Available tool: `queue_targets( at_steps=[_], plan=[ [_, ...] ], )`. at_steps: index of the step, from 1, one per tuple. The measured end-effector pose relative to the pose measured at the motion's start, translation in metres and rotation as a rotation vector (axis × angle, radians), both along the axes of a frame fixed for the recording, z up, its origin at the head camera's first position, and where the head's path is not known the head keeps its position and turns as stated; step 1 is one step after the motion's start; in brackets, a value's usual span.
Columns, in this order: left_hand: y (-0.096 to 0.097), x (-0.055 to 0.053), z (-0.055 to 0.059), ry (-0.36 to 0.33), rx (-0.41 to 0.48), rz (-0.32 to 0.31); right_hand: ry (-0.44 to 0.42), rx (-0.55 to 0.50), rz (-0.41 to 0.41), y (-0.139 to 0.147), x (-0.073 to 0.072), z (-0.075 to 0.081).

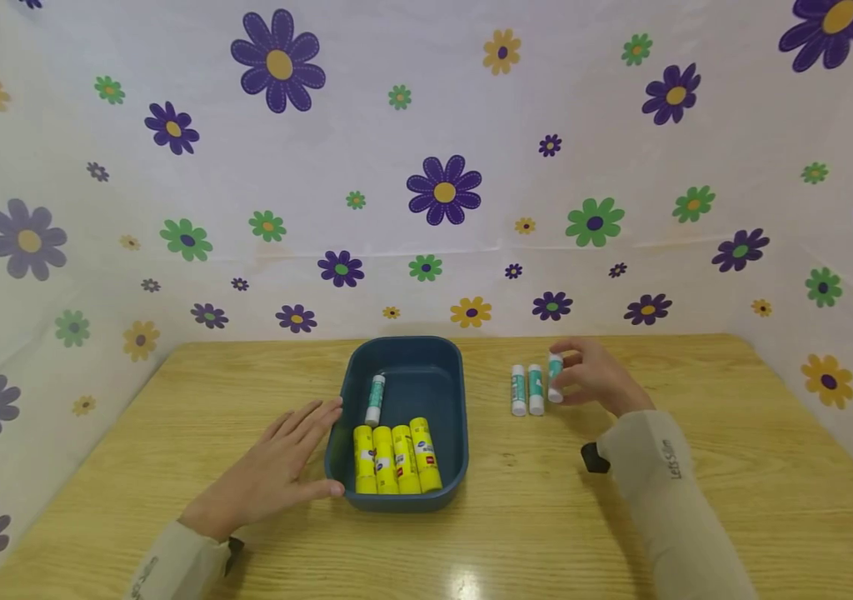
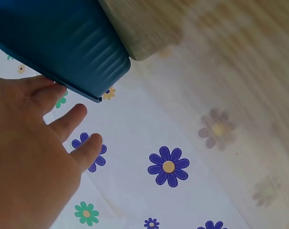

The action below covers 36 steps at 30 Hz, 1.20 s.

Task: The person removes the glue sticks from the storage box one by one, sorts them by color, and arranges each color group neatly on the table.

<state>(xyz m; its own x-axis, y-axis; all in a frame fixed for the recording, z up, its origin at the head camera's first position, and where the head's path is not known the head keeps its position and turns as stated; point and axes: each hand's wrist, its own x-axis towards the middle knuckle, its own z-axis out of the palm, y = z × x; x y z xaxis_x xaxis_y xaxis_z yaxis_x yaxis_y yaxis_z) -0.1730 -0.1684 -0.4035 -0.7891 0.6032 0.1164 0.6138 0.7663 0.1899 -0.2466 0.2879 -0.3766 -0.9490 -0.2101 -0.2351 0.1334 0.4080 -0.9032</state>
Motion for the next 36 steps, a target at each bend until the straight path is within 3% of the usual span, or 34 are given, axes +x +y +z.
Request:
queue_targets(
  at_steps=[6,14,24,36],
  plan=[
    [-0.001,0.0,0.0,0.002,0.053,0.0,-0.01,0.091,-0.02,-0.002,0.0,-0.006],
    [0.002,-0.002,0.001,0.002,0.057,0.006,-0.013,0.174,-0.035,-0.003,0.0,-0.011],
    [0.001,0.0,0.001,0.055,0.002,0.009,-0.018,0.19,-0.025,-0.013,-0.005,-0.013],
    [-0.002,0.002,0.002,0.068,-0.011,-0.001,-0.027,0.241,-0.013,-0.016,-0.006,-0.012]
  ],
)
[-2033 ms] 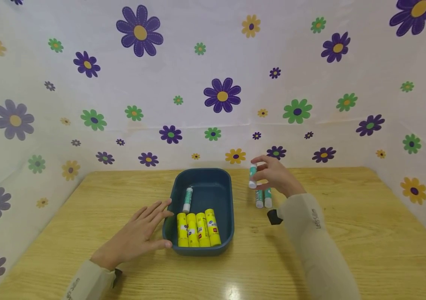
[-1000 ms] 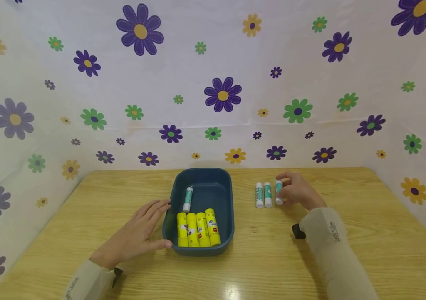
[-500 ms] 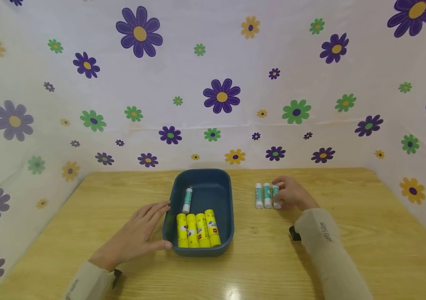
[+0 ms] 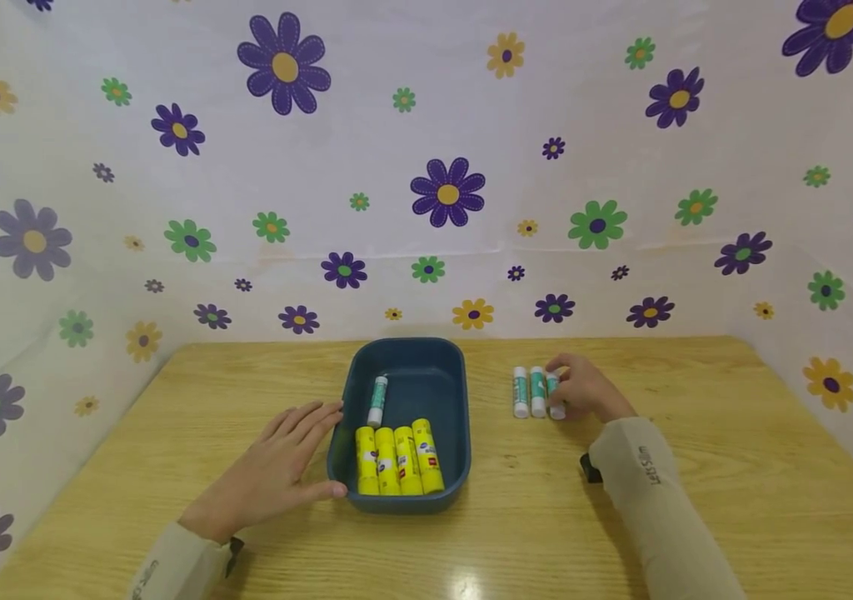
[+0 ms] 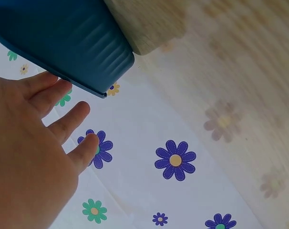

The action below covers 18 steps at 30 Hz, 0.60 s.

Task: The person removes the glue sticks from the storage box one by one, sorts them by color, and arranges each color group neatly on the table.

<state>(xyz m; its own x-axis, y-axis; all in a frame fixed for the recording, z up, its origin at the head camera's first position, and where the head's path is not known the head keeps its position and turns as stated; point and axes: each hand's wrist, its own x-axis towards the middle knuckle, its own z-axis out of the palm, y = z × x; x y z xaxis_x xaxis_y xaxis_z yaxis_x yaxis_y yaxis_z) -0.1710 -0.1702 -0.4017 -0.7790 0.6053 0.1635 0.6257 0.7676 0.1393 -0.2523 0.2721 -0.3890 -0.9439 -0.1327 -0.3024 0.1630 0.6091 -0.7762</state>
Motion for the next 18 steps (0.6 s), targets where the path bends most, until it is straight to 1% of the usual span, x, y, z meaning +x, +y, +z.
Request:
queue_targets(
  at_steps=[3,5,9,13,15,18],
  plan=[
    [0.0,0.0,0.0,0.005,-0.001,0.0,-0.002,0.002,0.003,0.002,-0.001,0.001],
    [0.0,0.0,0.001,0.007,0.001,0.0,0.004,0.031,0.007,0.005,-0.001,0.002],
    [0.001,0.0,0.001,0.005,0.004,-0.002,0.043,0.018,0.015,0.008,-0.001,0.01],
    [0.001,0.0,0.001,0.004,0.003,-0.004,0.081,-0.054,0.0,0.003,-0.003,0.026],
    [0.001,0.0,0.001,0.009,0.003,-0.006,0.102,-0.083,-0.01,-0.005,-0.005,0.036],
    [0.001,0.001,0.001,0.019,0.0,-0.005,0.133,-0.124,0.005,-0.02,-0.008,0.049]
  ],
)
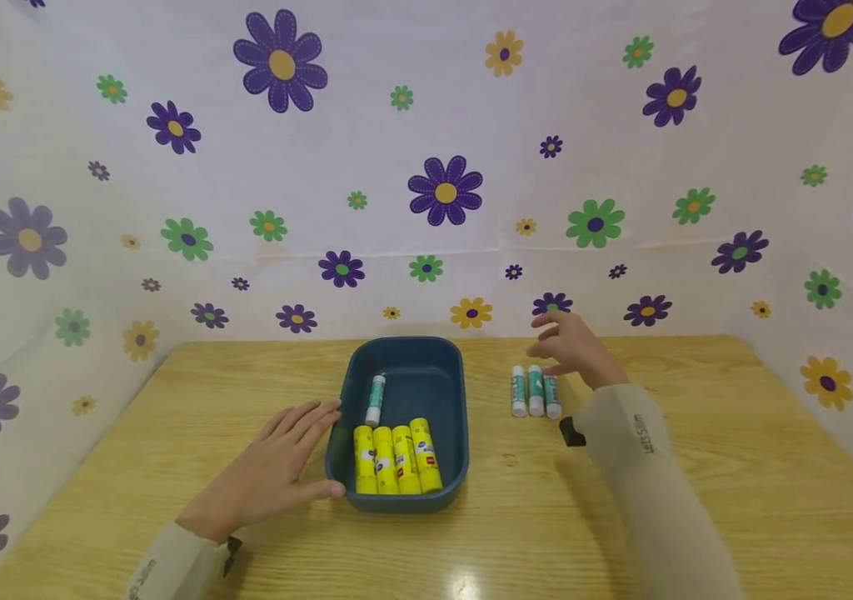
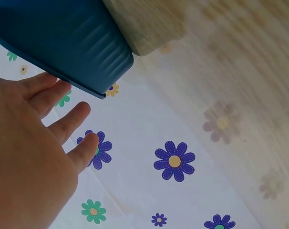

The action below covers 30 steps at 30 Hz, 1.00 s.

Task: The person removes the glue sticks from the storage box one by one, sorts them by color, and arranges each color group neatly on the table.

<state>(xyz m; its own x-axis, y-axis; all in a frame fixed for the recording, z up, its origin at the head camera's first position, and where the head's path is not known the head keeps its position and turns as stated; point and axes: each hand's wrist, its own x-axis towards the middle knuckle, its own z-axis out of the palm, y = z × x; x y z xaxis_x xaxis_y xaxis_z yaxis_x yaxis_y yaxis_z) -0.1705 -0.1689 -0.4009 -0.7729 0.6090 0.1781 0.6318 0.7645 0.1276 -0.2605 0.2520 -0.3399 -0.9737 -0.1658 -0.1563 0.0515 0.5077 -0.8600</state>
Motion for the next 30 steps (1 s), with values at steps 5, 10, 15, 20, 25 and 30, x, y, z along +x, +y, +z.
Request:
queue_targets(
  at_steps=[5,10,15,20,25,30],
  plan=[
    [-0.001,0.0,-0.001,-0.018,-0.006,0.008,0.033,-0.075,0.048,-0.033,-0.005,0.015],
    [-0.001,0.0,-0.002,-0.022,0.003,0.002,0.027,-0.169,0.074,-0.066,-0.011,0.022],
    [-0.001,-0.001,-0.001,-0.009,0.008,-0.008,0.01,-0.22,0.093,-0.094,-0.017,0.021],
    [0.0,-0.002,0.0,-0.012,0.008,-0.005,-0.023,-0.23,0.096,-0.117,-0.019,0.014],
    [0.0,-0.001,0.0,-0.033,0.008,0.001,-0.066,-0.259,0.101,-0.135,-0.019,0.008],
    [0.0,0.0,0.0,-0.04,0.01,-0.002,-0.113,-0.28,0.106,-0.147,-0.017,0.005]
  ],
)
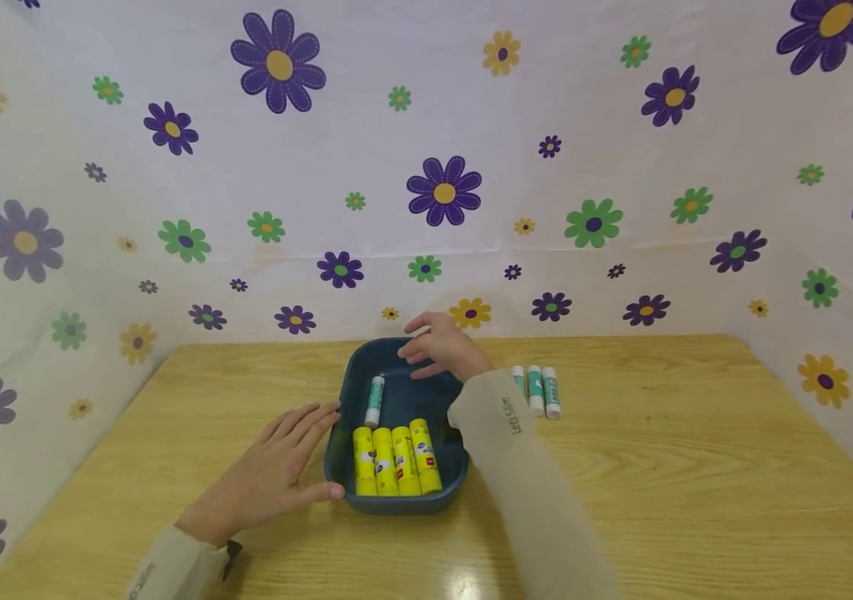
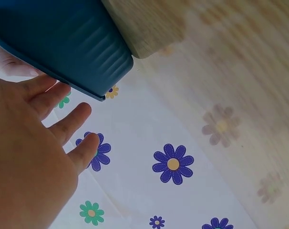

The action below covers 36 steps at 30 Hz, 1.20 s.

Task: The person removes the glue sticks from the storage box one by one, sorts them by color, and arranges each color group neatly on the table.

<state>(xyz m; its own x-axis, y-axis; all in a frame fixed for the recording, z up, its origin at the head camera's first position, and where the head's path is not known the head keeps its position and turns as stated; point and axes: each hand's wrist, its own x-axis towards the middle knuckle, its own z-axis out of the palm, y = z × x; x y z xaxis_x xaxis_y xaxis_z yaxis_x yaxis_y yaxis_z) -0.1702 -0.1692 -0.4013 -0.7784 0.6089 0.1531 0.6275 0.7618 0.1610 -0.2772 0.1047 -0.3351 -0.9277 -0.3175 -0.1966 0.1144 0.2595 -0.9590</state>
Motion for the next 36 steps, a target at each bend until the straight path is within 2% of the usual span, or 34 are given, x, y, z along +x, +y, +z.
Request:
queue_targets(
  at_steps=[8,14,21,28,36],
  plan=[
    [0.001,-0.001,0.0,0.017,0.002,-0.005,-0.033,0.01,0.009,-0.014,-0.004,-0.013],
    [0.002,-0.003,-0.001,0.036,0.004,-0.013,-0.054,0.015,-0.02,-0.02,-0.002,-0.018],
    [0.002,-0.001,-0.001,0.03,0.001,-0.011,-0.117,0.001,-0.039,-0.028,0.0,-0.028],
    [0.002,0.0,-0.001,0.012,0.009,-0.013,-0.148,0.043,-0.038,-0.034,-0.002,-0.037],
    [0.0,0.0,-0.001,0.021,0.001,-0.014,-0.212,0.017,-0.008,-0.045,-0.004,-0.043]
  ],
)
